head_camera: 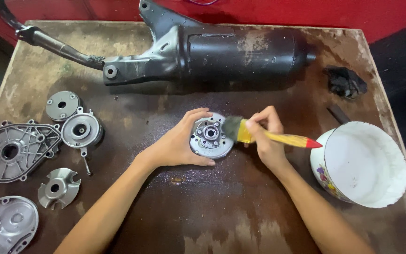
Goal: The person is cleaning various internal motorcycle components using a brush and a cleaning liquid on a workbench.
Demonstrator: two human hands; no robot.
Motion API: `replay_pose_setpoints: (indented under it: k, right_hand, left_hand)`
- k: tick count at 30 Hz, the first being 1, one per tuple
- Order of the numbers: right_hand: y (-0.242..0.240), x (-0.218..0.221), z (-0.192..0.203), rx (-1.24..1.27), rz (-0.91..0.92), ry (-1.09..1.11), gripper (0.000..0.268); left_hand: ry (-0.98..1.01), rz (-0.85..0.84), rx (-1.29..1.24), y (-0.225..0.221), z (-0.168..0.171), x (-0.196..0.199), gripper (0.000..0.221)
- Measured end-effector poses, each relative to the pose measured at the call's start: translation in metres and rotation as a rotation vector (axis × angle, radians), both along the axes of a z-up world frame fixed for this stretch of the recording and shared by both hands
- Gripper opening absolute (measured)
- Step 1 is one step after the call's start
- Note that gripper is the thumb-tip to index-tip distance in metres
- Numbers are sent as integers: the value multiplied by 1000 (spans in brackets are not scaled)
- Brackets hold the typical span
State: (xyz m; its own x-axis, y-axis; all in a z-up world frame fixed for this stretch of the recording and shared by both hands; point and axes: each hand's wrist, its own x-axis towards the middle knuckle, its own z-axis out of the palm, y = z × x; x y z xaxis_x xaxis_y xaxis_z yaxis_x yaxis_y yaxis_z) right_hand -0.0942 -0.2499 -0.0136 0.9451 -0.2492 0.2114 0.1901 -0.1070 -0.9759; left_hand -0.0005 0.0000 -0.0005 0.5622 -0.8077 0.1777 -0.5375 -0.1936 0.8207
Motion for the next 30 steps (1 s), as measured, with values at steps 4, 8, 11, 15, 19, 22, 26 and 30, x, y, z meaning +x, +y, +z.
replay_pose_setpoints:
  k: [4, 8, 11, 15, 19, 22, 26, 30]
  right_hand:
    - [-16, -4, -31, -47, 226, -66, 15]
    - [-8, -5, -20, 5, 80, -38, 15]
    - [-14, -4, -28, 0, 173, -47, 16]
    - [2, 0, -1, 144, -13, 30, 13]
    - [-12, -3, -18, -1, 248, -51, 18]
    - [-6, 0, -9, 95, 26, 91, 10]
    - [-18, -1, -29, -10, 148, -42, 17]
    - [-8, 3, -25, 70, 29, -77, 16]
  left_hand:
    - [27, 13, 37, -1, 0, 1, 111]
    - [1, -1, 3, -1, -2, 1, 113]
    - [-7, -7, -19, 0, -3, 2, 113]
    - [9, -8, -9, 0, -2, 1, 113]
    - [-5, -4, -32, 0, 0, 1, 112]
    - [24, 16, 21, -1, 0, 0, 113]
    - [19, 9, 8, -1, 0, 1, 112]
    - [5, 16, 16, -1, -4, 2, 114]
